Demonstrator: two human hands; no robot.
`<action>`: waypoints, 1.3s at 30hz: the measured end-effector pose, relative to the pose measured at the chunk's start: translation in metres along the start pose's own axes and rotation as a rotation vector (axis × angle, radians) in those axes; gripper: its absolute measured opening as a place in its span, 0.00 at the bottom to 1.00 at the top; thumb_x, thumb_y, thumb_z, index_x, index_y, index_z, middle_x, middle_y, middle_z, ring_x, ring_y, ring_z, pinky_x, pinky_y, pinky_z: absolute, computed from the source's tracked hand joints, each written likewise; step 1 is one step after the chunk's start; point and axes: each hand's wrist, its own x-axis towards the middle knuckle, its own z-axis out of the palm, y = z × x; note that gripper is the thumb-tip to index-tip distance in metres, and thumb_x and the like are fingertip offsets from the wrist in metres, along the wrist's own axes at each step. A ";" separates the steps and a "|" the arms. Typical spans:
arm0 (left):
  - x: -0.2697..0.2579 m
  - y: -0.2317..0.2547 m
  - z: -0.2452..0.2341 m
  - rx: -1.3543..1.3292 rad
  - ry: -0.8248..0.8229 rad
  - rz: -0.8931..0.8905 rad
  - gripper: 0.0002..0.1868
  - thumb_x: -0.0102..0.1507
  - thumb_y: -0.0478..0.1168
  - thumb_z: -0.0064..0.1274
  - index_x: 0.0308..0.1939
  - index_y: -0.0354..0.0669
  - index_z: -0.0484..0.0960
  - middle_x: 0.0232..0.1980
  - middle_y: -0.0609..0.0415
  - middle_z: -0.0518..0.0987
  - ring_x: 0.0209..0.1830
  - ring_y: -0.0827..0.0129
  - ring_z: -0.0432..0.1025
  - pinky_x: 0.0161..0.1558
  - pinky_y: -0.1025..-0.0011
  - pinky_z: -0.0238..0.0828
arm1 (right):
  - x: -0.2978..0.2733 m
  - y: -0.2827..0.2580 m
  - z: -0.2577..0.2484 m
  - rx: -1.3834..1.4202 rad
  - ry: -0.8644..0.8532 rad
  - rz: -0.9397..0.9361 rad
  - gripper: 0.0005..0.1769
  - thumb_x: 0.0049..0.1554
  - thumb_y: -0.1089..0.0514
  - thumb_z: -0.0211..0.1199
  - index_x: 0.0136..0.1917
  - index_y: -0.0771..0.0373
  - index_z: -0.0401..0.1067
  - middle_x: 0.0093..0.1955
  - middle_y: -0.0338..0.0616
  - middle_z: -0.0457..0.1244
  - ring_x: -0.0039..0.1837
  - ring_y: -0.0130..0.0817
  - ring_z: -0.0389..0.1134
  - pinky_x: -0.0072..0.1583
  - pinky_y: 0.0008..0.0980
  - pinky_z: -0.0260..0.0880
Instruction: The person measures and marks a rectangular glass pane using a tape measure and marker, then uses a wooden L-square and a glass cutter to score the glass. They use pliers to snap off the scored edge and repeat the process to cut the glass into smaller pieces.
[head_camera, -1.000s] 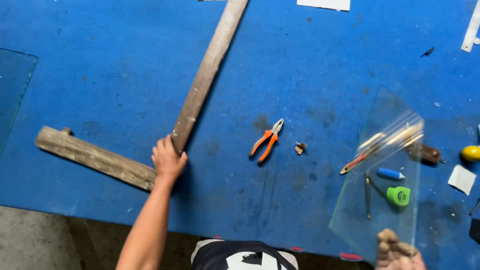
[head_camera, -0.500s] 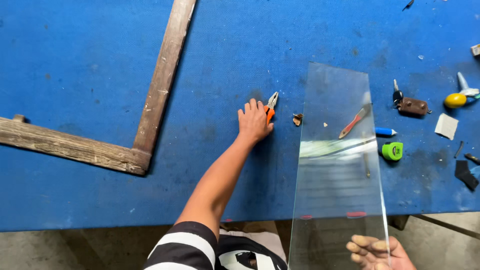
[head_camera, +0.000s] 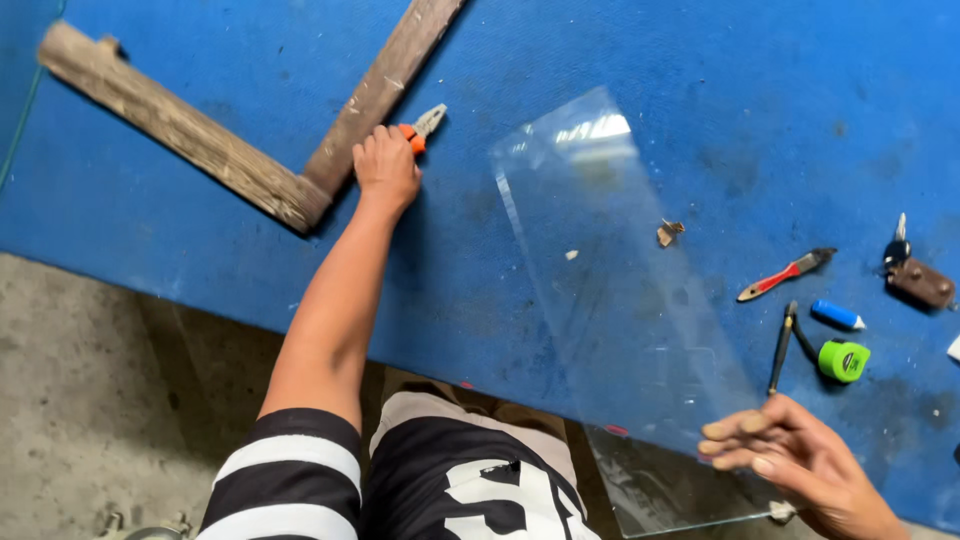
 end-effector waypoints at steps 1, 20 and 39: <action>0.003 -0.009 0.003 0.001 0.000 -0.012 0.30 0.48 0.55 0.70 0.48 0.46 0.77 0.46 0.50 0.77 0.42 0.55 0.76 0.43 0.56 0.69 | 0.014 -0.002 -0.001 -0.008 -0.008 0.000 0.09 0.54 0.70 0.61 0.50 0.75 0.71 0.57 0.80 0.76 0.55 0.72 0.82 0.53 0.64 0.85; -0.009 0.183 -0.179 -0.221 -0.458 1.113 0.39 0.46 0.53 0.67 0.58 0.48 0.70 0.60 0.44 0.70 0.62 0.48 0.64 0.57 0.48 0.53 | 0.135 -0.013 -0.074 -0.420 -0.387 0.217 0.12 0.54 0.68 0.66 0.38 0.65 0.62 0.57 0.63 0.77 0.60 0.46 0.80 0.57 0.45 0.84; -0.095 0.117 -0.176 -0.389 -0.236 0.766 0.47 0.57 0.47 0.66 0.79 0.46 0.63 0.70 0.43 0.75 0.69 0.51 0.71 0.74 0.52 0.57 | 0.212 -0.002 -0.086 -1.058 0.412 -0.276 0.27 0.56 0.63 0.68 0.69 0.56 0.73 0.64 0.49 0.67 0.69 0.48 0.67 0.68 0.48 0.65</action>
